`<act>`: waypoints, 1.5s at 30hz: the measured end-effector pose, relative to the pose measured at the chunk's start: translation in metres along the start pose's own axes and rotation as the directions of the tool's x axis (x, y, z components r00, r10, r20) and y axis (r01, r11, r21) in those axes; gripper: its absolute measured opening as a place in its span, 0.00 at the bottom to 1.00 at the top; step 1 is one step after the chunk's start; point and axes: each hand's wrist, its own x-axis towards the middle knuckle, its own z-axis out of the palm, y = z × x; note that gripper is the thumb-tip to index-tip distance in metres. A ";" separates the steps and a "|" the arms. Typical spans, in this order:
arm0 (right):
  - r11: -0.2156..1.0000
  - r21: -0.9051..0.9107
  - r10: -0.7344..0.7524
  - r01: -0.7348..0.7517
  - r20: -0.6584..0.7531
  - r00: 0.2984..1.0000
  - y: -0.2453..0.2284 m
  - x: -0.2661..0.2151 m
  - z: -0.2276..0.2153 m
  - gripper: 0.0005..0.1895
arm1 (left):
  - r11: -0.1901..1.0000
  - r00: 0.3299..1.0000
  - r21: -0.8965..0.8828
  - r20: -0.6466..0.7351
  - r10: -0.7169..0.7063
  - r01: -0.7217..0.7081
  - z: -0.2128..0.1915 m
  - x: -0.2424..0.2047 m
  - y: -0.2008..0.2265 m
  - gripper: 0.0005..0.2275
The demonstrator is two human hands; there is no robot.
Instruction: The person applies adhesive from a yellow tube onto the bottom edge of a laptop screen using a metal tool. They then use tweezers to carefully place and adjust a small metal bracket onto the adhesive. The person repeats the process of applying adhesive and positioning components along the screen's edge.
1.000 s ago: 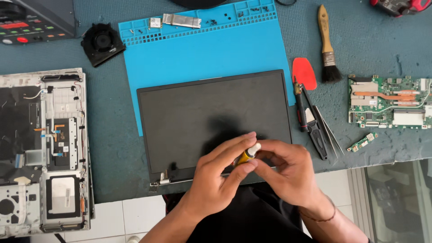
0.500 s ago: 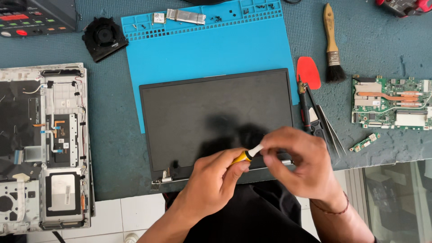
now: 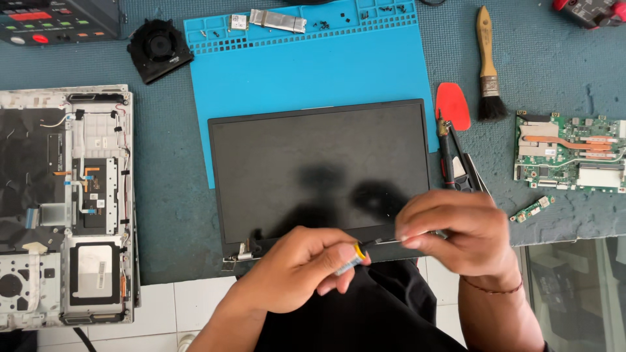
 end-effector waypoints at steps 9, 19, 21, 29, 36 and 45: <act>0.993 0.022 0.116 -0.115 -0.045 0.992 0.002 -0.002 0.008 0.03 | 1.000 0.998 0.013 -0.062 0.026 -0.025 0.000 -0.002 -0.003 0.15; 0.996 -0.013 0.083 -0.083 0.029 0.996 0.002 0.002 0.011 0.05 | 0.993 0.987 0.022 -0.107 0.118 -0.117 0.004 0.004 -0.013 0.17; 0.970 0.020 0.245 -0.244 -0.092 0.965 -0.001 0.004 0.014 0.06 | 0.896 0.847 -0.041 -0.349 0.401 -0.441 0.011 0.010 -0.018 0.12; 0.754 -0.542 0.154 -0.371 -0.404 0.902 0.022 -0.010 0.001 0.04 | 0.644 0.497 0.534 -0.411 0.764 -0.548 0.020 0.029 -0.030 0.09; 0.568 -0.684 0.070 -0.458 -0.515 0.854 0.064 -0.024 -0.009 0.04 | 0.909 0.772 0.117 -0.492 0.403 -0.400 0.029 0.044 -0.031 0.14; 0.726 -0.549 0.050 -0.414 -0.558 0.828 0.031 -0.010 0.003 0.04 | 0.914 0.805 0.025 -0.465 0.370 -0.405 0.033 0.053 -0.027 0.17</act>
